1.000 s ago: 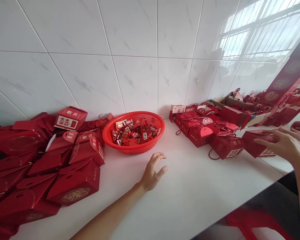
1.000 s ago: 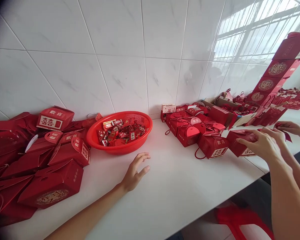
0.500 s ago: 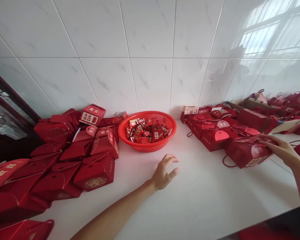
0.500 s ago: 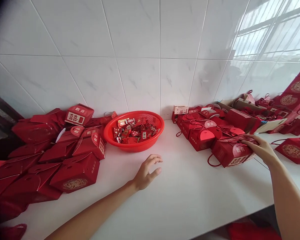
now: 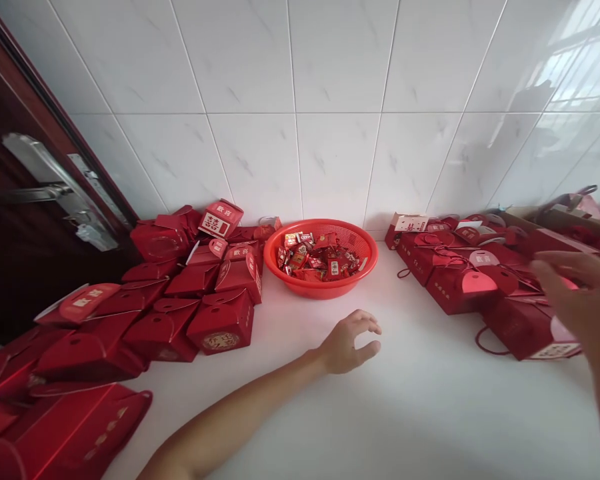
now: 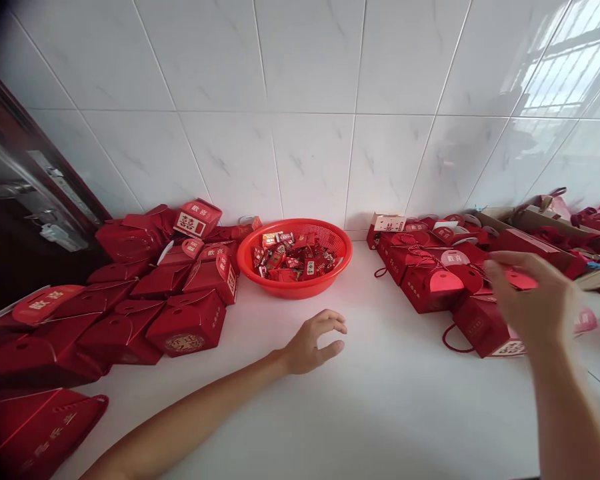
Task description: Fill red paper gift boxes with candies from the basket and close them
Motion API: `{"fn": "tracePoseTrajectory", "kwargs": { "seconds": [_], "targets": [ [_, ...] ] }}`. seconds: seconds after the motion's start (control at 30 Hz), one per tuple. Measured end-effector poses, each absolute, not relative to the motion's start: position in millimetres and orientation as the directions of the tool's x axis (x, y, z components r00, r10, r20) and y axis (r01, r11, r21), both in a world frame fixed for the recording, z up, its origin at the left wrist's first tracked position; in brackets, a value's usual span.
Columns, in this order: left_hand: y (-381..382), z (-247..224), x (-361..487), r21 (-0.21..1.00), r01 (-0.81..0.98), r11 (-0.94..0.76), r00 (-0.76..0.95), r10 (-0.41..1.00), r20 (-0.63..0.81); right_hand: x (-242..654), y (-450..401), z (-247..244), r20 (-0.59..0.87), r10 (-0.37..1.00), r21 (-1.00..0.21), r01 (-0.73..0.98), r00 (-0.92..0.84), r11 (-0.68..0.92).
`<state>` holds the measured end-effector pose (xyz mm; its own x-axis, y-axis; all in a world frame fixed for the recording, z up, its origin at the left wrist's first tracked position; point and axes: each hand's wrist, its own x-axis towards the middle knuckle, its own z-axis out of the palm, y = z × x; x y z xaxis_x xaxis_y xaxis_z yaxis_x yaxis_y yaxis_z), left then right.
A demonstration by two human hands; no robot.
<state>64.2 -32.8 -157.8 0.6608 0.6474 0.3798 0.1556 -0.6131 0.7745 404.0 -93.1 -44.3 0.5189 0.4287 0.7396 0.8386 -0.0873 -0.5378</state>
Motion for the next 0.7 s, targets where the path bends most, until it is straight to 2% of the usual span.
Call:
{"fn": "tracePoseTrajectory", "kwargs": {
  "seconds": [0.07,0.13,0.23,0.33,0.43,0.5,0.6,0.7],
  "targets": [
    [-29,-127,54,0.714,0.196,-0.672,0.771,0.556,0.311,357,-88,-50,0.743,0.526,-0.558,0.817,0.413,0.146],
    [-26,-87,35,0.622,0.266,-0.736,0.851,0.483,0.208,321,-81,-61,0.685,0.656,-0.587,0.773,0.316,0.240],
    [-20,-28,-11,0.510,0.482,-0.712,0.763,0.627,0.155,283,-69,-81,0.657,0.743,-0.608,0.673,0.129,0.421],
    [-15,6,-68,0.400,0.742,-0.538,0.544,0.832,0.108,257,-62,-100,0.611,0.792,-0.624,0.606,-0.015,0.493],
    [-8,8,-120,0.315,0.917,-0.246,0.262,0.965,-0.009,241,-64,-116,0.542,0.832,-0.654,0.561,-0.120,0.507],
    [-3,-2,-147,0.329,0.937,-0.121,0.152,0.986,-0.071,237,-67,-126,0.503,0.847,-0.670,0.542,-0.170,0.507],
    [0,-21,-169,0.368,0.928,-0.065,0.118,0.985,-0.123,237,-70,-135,0.460,0.868,-0.688,0.542,-0.187,0.482],
    [0,-31,-176,0.371,0.925,-0.079,0.080,0.997,0.013,240,-70,-140,0.428,0.886,-0.700,0.554,-0.178,0.450]
  ]
}}
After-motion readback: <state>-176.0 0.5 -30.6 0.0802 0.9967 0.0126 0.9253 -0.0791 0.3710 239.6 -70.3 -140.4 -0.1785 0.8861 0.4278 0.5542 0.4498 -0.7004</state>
